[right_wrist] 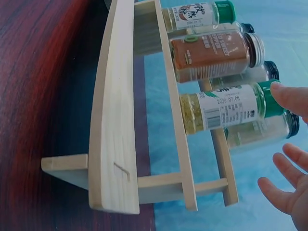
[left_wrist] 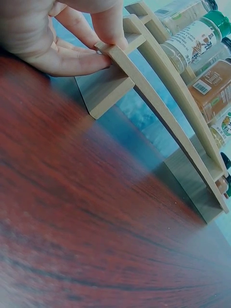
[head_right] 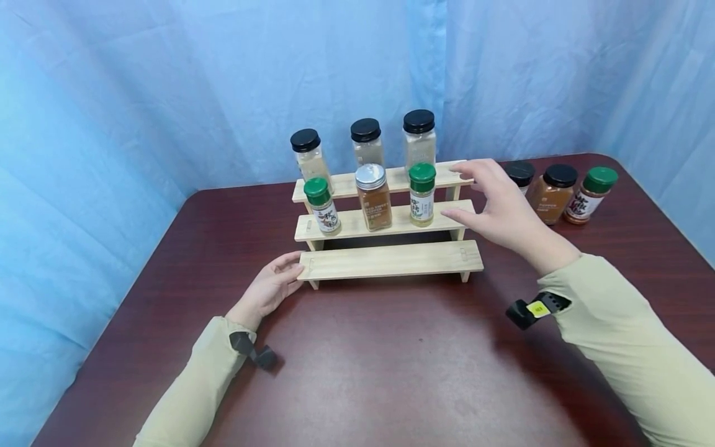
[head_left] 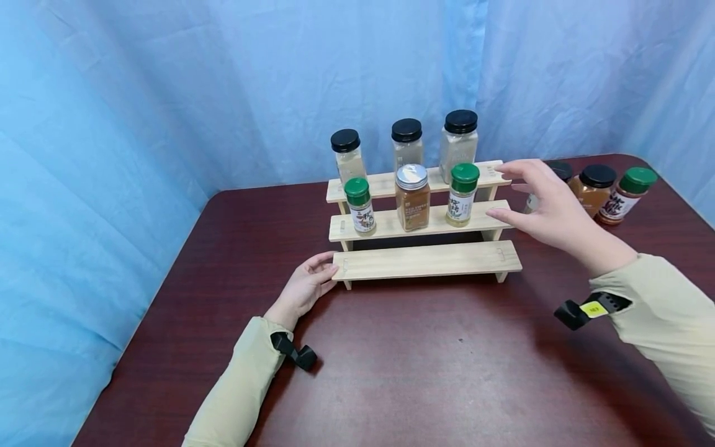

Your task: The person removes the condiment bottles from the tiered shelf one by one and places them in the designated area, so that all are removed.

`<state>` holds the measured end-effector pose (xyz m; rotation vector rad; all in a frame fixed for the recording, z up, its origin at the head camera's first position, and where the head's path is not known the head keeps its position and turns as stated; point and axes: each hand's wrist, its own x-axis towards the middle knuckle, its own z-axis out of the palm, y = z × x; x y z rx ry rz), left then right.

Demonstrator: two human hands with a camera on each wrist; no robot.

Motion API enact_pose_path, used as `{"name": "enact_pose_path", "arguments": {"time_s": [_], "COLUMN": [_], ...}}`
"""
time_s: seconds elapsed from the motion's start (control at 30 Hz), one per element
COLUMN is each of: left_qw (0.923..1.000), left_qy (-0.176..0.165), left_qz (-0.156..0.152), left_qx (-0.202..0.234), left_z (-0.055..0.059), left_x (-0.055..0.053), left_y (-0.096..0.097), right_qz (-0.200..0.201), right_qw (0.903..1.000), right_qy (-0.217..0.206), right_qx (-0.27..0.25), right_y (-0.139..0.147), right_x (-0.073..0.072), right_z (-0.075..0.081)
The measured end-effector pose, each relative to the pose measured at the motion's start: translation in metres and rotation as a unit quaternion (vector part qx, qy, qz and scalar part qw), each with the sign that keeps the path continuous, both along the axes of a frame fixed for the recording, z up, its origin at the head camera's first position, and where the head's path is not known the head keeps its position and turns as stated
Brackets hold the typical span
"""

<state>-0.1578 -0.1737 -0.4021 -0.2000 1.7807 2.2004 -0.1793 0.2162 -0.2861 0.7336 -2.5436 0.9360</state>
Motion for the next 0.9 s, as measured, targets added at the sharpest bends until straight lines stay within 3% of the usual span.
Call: {"name": "enact_pose_path", "arguments": {"time_s": [0.5,0.9], "left_qw": [1.0,1.0], "left_qy": [-0.003,-0.006], "left_qz": [0.004,0.004], "left_qx": [-0.004,0.002], "left_z": [0.0,0.0], "left_x": [-0.001,0.0], "left_y": [0.0,0.0], "right_qz": [0.031,0.031], "right_qw": [0.9993,0.9995], "right_qy": [0.018,-0.007], "right_qx": [-0.008,-0.003], "right_y": [-0.013,-0.021], "right_x": [-0.007,-0.005], "right_z": [-0.007,-0.01]}}
